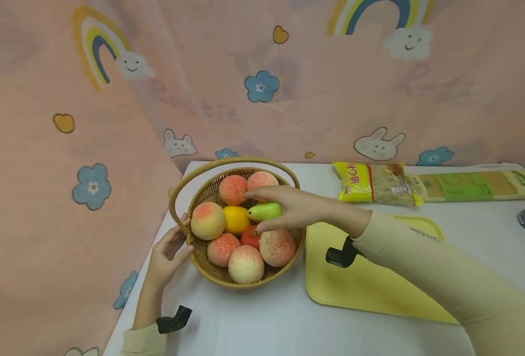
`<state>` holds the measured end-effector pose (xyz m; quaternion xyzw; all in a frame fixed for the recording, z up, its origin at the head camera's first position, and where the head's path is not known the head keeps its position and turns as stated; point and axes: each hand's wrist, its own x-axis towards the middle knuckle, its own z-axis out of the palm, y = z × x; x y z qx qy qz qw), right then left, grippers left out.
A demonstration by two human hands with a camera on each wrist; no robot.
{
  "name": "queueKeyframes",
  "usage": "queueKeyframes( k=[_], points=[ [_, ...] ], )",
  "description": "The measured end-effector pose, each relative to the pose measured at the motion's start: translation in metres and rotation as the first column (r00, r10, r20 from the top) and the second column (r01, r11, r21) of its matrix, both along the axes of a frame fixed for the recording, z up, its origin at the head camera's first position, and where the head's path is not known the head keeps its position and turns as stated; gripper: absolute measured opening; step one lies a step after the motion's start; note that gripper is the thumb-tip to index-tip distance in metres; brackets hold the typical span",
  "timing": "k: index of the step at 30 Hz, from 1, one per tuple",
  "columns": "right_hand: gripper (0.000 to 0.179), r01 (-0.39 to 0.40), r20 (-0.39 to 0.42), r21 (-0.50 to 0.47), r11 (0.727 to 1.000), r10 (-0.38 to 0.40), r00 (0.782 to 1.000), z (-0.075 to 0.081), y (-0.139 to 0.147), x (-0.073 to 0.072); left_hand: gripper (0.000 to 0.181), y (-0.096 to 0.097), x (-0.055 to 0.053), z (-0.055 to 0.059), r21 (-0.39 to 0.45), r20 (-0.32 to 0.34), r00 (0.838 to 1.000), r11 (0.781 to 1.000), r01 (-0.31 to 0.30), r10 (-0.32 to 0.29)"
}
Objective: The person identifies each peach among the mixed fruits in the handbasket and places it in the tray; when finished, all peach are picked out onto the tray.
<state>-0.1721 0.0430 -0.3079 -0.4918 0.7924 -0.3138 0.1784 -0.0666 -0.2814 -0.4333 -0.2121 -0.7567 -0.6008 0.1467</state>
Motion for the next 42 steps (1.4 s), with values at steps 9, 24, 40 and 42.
queueKeyframes(
  k=[9, 24, 40, 42],
  points=[
    [0.072, -0.065, 0.134, 0.121, 0.990, 0.048, 0.990, 0.000, -0.043, -0.021, 0.055, -0.003, 0.000, 0.002, -0.014, 0.005, 1.000, 1.000, 0.000, 0.000],
    [0.074, -0.139, 0.365, 0.130, 0.982, 0.083, 0.927, 0.000, -0.091, -0.044, 0.056, -0.003, -0.001, 0.002, -0.023, -0.004, 1.000, 1.000, -0.018, 0.017],
    [0.083, -0.157, 0.379, 0.236, 0.959, 0.058, 0.924, -0.012, -0.108, -0.051, 0.057, -0.002, -0.003, 0.001, -0.032, 0.007, 1.000, 0.999, -0.025, 0.025],
    [0.084, -0.172, 0.344, 0.249, 0.953, 0.078, 0.936, -0.014, -0.112, -0.052, 0.057, -0.002, -0.002, 0.000, -0.034, 0.009, 0.999, 0.999, -0.031, 0.031]
  ],
)
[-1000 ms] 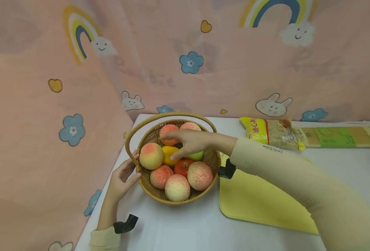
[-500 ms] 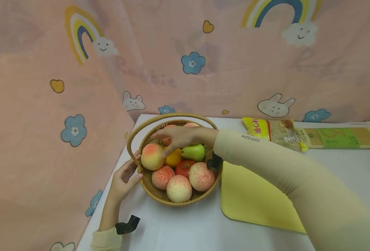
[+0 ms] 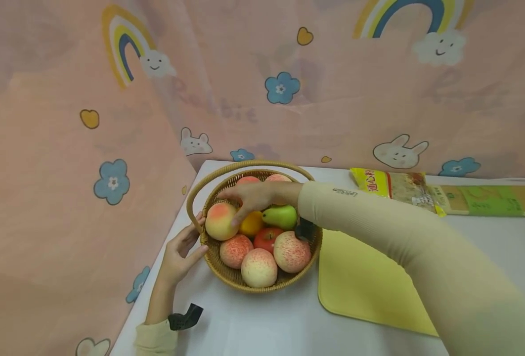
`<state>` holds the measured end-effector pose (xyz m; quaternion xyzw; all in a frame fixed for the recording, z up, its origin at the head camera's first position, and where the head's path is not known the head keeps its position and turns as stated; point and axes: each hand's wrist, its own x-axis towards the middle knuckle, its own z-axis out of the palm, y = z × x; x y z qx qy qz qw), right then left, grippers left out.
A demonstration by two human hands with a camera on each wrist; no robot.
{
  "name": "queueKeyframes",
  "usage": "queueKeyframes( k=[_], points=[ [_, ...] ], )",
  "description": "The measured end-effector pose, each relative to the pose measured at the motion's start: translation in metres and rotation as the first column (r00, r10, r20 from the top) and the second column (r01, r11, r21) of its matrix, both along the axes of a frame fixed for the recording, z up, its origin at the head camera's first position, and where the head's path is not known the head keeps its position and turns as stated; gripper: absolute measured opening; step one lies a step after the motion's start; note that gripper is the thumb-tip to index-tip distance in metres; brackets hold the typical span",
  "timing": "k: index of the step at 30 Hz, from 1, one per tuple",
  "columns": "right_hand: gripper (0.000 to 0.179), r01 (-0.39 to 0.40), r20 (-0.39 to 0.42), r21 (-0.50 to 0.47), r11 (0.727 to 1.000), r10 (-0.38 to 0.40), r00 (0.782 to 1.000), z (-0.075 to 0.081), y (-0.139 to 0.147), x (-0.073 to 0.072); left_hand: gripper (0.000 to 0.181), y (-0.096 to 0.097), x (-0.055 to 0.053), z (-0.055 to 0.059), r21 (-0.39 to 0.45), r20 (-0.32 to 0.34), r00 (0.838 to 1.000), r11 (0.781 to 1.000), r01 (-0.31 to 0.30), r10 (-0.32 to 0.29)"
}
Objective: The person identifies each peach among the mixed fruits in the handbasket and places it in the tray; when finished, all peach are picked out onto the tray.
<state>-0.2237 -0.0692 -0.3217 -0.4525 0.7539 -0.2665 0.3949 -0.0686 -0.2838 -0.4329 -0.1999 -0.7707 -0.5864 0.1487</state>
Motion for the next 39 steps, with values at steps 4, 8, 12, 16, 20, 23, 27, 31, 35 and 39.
queueKeyframes(
  k=[4, 8, 12, 16, 20, 23, 27, 31, 35, 39],
  points=[
    [0.083, -0.043, -0.104, 0.022, 0.999, 0.045, 0.993, -0.005, -0.005, 0.000, 0.058, 0.002, 0.001, 0.000, 0.000, -0.006, 1.000, 1.000, 0.003, -0.003],
    [0.081, -0.064, -0.145, 0.016, 0.998, 0.066, 0.987, -0.010, -0.009, 0.001, 0.058, 0.003, 0.003, 0.000, -0.001, -0.002, 1.000, 1.000, -0.001, 0.001],
    [0.080, -0.055, -0.162, 0.015, 0.998, 0.057, 0.985, -0.014, -0.011, 0.003, 0.058, 0.003, 0.006, 0.001, -0.018, 0.025, 0.999, 1.000, -0.026, 0.026],
    [0.080, -0.036, -0.192, 0.031, 0.999, 0.041, 0.981, -0.017, -0.012, 0.005, 0.059, 0.003, 0.006, 0.001, -0.039, 0.020, 0.999, 0.998, -0.042, 0.043],
    [0.075, -0.040, -0.225, 0.032, 0.999, 0.046, 0.973, -0.017, -0.013, 0.005, 0.059, 0.002, 0.006, 0.000, -0.050, 0.001, 0.999, 0.998, -0.042, 0.043],
    [0.072, -0.054, -0.243, 0.014, 0.998, 0.055, 0.969, -0.017, -0.012, 0.005, 0.060, 0.002, 0.006, -0.001, -0.050, -0.009, 0.999, 0.998, -0.043, 0.043],
    [0.069, -0.055, -0.263, -0.032, 0.998, 0.044, 0.964, -0.014, -0.010, 0.004, 0.060, 0.002, 0.006, 0.000, -0.029, -0.015, 0.999, 0.999, -0.042, 0.041],
    [0.067, -0.027, -0.265, -0.076, 0.997, 0.006, 0.964, -0.010, -0.002, 0.005, 0.060, 0.002, 0.004, 0.001, -0.025, -0.013, 0.999, 0.999, -0.038, 0.038],
    [0.067, 0.036, -0.217, -0.119, 0.992, -0.061, 0.974, -0.004, 0.010, 0.008, 0.060, 0.003, 0.003, 0.001, -0.035, -0.020, 0.999, 0.999, -0.038, 0.037],
    [0.067, 0.114, -0.161, -0.155, 0.981, -0.139, 0.977, 0.008, 0.025, 0.014, 0.060, 0.002, 0.001, 0.001, -0.056, -0.026, 0.999, 0.998, -0.040, 0.038]
  ],
)
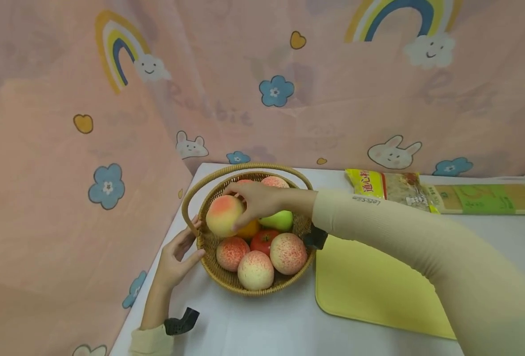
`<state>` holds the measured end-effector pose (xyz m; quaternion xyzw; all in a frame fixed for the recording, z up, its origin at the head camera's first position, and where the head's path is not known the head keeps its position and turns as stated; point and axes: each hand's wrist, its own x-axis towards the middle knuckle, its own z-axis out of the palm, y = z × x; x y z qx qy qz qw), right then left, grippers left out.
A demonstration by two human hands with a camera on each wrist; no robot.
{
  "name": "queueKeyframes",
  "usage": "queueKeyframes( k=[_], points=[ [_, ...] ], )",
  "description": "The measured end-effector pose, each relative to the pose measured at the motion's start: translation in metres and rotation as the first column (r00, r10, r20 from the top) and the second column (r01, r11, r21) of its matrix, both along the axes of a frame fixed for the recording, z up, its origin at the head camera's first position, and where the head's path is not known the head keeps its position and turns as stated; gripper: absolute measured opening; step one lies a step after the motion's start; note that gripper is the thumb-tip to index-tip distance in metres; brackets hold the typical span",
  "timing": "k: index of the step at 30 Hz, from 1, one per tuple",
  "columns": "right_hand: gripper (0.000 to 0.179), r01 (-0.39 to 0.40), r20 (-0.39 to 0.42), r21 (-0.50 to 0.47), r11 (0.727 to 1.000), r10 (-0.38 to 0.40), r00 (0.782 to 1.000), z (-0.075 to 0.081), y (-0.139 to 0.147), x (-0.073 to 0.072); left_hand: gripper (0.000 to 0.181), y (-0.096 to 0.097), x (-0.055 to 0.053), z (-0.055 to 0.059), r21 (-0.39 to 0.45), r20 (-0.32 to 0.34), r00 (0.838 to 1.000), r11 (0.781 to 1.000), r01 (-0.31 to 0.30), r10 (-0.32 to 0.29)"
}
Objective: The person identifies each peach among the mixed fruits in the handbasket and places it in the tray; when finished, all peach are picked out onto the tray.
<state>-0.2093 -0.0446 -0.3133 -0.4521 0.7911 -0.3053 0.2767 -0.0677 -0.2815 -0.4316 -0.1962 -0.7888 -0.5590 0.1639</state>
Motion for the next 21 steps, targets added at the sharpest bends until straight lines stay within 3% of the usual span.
queueKeyframes(
  k=[5, 11, 17, 21],
  points=[
    [0.066, 0.054, 0.051, -0.082, 0.995, -0.050, 0.997, 0.013, 0.020, 0.012, 0.059, -0.002, 0.000, -0.001, -0.007, 0.042, 0.999, 1.000, 0.004, -0.004],
    [0.071, 0.033, 0.058, -0.250, 0.968, -0.019, 0.998, 0.023, 0.049, 0.032, 0.057, -0.001, 0.000, 0.003, -0.007, 0.033, 0.999, 1.000, 0.008, -0.007],
    [0.073, 0.094, 0.095, -0.378, 0.921, -0.063, 0.994, 0.024, 0.093, 0.059, 0.059, 0.002, 0.001, 0.005, 0.006, 0.016, 1.000, 1.000, -0.008, 0.008],
    [0.076, 0.165, 0.102, -0.440, 0.883, -0.133, 0.986, 0.018, 0.127, 0.076, 0.059, 0.003, 0.001, 0.004, 0.011, 0.007, 1.000, 1.000, -0.015, 0.015]
  ],
)
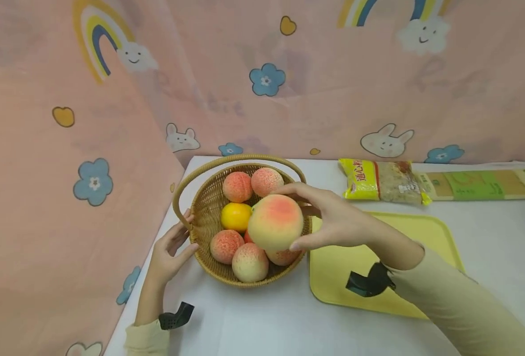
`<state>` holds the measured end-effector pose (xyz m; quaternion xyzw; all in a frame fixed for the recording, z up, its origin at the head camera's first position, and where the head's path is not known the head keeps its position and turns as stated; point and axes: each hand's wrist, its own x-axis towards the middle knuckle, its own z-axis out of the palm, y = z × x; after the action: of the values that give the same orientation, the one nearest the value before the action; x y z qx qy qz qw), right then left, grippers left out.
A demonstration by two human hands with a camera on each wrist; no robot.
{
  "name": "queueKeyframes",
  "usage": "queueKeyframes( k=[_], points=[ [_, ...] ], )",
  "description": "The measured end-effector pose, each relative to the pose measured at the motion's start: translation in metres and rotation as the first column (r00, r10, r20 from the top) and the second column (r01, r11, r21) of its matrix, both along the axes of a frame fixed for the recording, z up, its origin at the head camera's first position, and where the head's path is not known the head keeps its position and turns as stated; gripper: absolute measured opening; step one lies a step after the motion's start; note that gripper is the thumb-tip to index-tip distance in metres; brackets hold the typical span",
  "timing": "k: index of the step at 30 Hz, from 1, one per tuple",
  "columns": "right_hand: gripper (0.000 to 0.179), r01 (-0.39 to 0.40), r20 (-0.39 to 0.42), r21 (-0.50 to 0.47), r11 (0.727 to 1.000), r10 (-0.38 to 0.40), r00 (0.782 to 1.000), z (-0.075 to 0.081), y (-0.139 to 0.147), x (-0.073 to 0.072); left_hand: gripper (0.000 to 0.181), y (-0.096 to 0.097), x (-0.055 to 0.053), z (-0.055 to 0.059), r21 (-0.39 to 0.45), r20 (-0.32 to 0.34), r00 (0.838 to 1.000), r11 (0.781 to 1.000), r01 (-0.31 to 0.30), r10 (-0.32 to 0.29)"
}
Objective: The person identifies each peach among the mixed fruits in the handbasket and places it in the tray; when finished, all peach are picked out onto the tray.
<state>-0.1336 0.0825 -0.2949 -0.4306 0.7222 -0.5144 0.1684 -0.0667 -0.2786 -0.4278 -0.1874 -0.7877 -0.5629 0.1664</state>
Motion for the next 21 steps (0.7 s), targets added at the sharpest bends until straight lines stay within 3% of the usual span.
queueKeyframes(
  k=[5, 10, 17, 21],
  points=[
    [0.078, 0.147, -0.008, -0.059, 0.987, -0.147, 0.989, -0.018, 0.048, 0.013, 0.060, 0.000, 0.000, 0.001, -0.008, 0.006, 1.000, 1.000, -0.004, 0.004],
    [0.080, 0.298, -0.032, -0.078, 0.951, -0.301, 0.953, -0.043, 0.087, 0.020, 0.062, 0.000, 0.000, 0.001, -0.018, 0.030, 0.999, 1.000, -0.010, 0.010],
    [0.070, 0.488, 0.027, 0.091, 0.868, -0.492, 0.870, -0.086, 0.109, 0.011, 0.060, 0.000, 0.000, -0.001, 0.006, -0.020, 1.000, 1.000, 0.008, -0.008],
    [0.068, 0.495, 0.076, 0.172, 0.852, -0.512, 0.856, -0.109, 0.114, -0.002, 0.060, 0.001, 0.001, 0.000, 0.002, -0.024, 1.000, 1.000, 0.005, -0.005]
  ],
)
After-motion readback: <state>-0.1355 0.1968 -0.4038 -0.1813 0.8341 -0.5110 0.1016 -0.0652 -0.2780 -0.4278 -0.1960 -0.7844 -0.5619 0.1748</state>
